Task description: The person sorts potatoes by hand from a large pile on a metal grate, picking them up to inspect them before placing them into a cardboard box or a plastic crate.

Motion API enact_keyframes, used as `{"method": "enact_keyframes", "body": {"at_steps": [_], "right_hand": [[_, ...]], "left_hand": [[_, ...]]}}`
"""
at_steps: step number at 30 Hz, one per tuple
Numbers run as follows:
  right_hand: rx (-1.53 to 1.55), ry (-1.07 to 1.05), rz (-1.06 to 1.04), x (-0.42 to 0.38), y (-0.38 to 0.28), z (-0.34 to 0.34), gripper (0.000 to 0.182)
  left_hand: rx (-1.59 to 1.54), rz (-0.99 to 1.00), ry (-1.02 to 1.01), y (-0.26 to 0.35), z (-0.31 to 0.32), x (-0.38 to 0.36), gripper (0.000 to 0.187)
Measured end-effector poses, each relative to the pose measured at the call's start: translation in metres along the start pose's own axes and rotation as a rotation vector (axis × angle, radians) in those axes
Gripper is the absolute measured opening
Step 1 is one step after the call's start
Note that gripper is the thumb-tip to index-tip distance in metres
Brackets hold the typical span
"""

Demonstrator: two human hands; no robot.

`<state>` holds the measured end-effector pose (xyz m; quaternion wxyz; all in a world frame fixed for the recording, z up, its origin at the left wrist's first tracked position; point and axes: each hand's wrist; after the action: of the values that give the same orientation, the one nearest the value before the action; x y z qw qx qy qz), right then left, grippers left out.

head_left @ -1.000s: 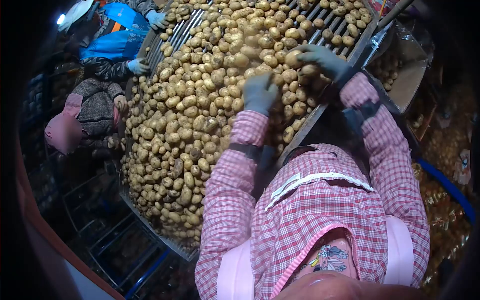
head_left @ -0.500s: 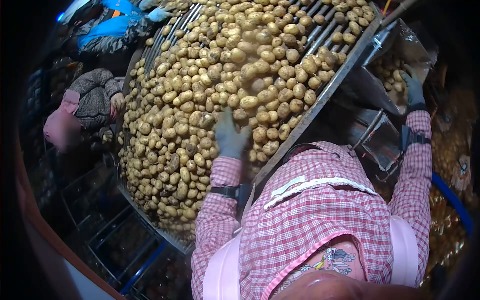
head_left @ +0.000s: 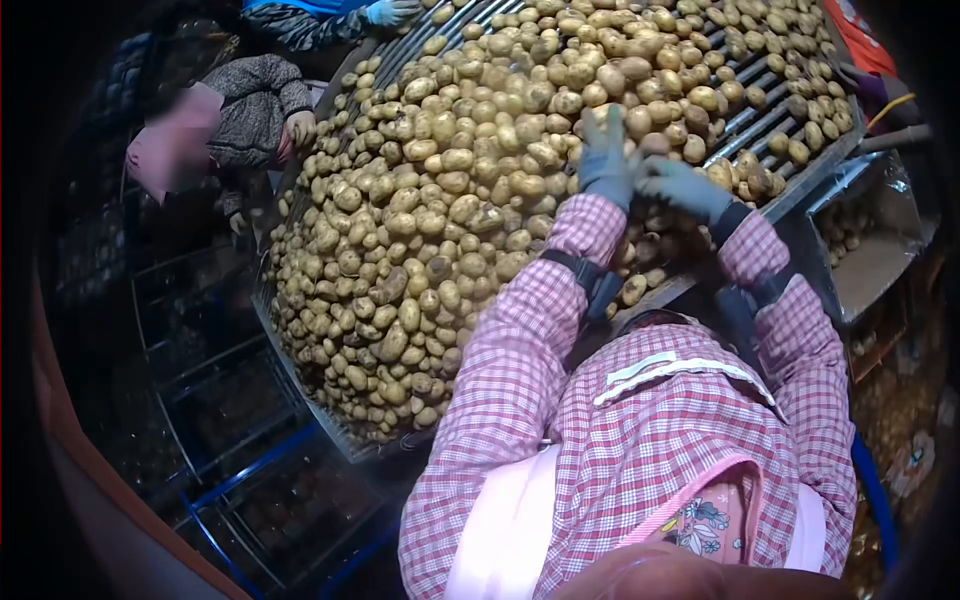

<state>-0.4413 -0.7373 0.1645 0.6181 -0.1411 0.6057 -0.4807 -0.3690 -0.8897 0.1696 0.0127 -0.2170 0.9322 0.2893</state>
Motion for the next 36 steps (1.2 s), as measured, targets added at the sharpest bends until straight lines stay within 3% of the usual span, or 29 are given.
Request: {"method": "enact_keyframes", "body": {"at_steps": [2, 4, 6, 8, 9, 10, 11, 12, 14, 16, 18, 20, 23, 26, 28, 30, 32, 33, 36], "right_hand": [[-0.034, 0.025, -0.087, 0.035, 0.003, -0.042, 0.037], [-0.231, 0.126, -0.382, 0.041, -0.01, -0.053, 0.048], [-0.025, 0.235, -0.238, 0.051, -0.027, -0.064, 0.054], [0.186, 0.346, -0.156, 0.064, -0.029, -0.088, 0.044], [0.251, 0.421, -0.147, 0.066, -0.032, -0.094, 0.04], [0.232, 0.531, -0.195, 0.056, -0.039, -0.086, 0.035], [0.297, 0.458, -0.242, 0.052, -0.041, -0.073, 0.027], [0.21, 0.375, -0.157, 0.047, -0.051, -0.058, 0.028], [0.034, 0.342, -0.408, 0.071, -0.037, -0.016, 0.03], [0.184, 0.115, -0.188, 0.063, -0.055, 0.029, 0.039], [0.251, 0.056, -0.19, 0.082, -0.043, 0.052, 0.039], [0.197, 0.108, -0.187, 0.075, -0.044, 0.064, 0.037], [0.092, 0.079, -0.164, 0.064, -0.044, 0.063, 0.037], [0.143, 0.12, -0.185, 0.062, -0.04, 0.072, 0.038], [0.22, 0.172, -0.204, 0.069, -0.044, 0.08, 0.039], [0.42, 0.205, -0.121, 0.086, -0.047, 0.087, 0.043], [0.68, 0.16, 0.043, 0.083, -0.067, 0.1, 0.044], [0.653, 0.112, 0.113, 0.083, -0.069, 0.095, 0.042], [0.759, -0.21, -0.022, 0.096, -0.032, 0.073, 0.034]], "left_hand": [[-0.083, 0.104, 0.124, -0.012, 0.008, 0.018, 0.074], [-0.083, 0.27, 0.257, -0.038, -0.015, 0.015, 0.062], [-0.104, 0.412, 0.484, -0.073, -0.057, 0.006, 0.04], [0.045, 0.193, 0.482, -0.122, -0.115, -0.011, 0.039], [0.152, -0.007, 0.424, -0.127, -0.144, -0.025, 0.042], [0.081, -0.081, 0.436, -0.148, -0.147, -0.026, 0.043], [0.009, -0.156, 0.443, -0.176, -0.141, -0.028, 0.044], [-0.063, -0.234, 0.454, -0.194, -0.137, -0.029, 0.045], [0.043, -0.3, 0.318, -0.177, -0.124, -0.018, 0.049], [0.048, -0.379, 0.202, -0.129, -0.119, -0.014, 0.056], [0.252, -0.101, 0.154, -0.139, -0.09, -0.019, 0.069], [0.075, 0.076, 0.08, -0.135, -0.104, -0.023, 0.066], [0.114, -0.189, 0.389, -0.154, -0.15, 0.008, 0.06], [0.233, -0.392, 0.269, -0.166, -0.174, 0.033, 0.055], [-0.106, -0.448, 0.302, -0.165, -0.164, 0.043, 0.053], [-0.404, -0.245, 0.148, -0.143, -0.143, 0.035, 0.048], [-0.339, 0.141, 0.045, -0.122, -0.117, 0.008, 0.043], [-0.28, 0.099, 0.085, -0.122, -0.125, 0.01, 0.042], [-0.046, -0.061, 0.189, -0.152, -0.176, 0.023, 0.038]]}}
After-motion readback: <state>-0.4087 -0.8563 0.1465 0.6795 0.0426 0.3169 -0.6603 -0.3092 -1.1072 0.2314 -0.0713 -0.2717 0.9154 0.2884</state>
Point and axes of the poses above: each hand's wrist, its own x-axis towards the middle knuckle, its own z-axis out of the palm, y = z × x, and after that the axes turned 6 degrees about z, right-handed
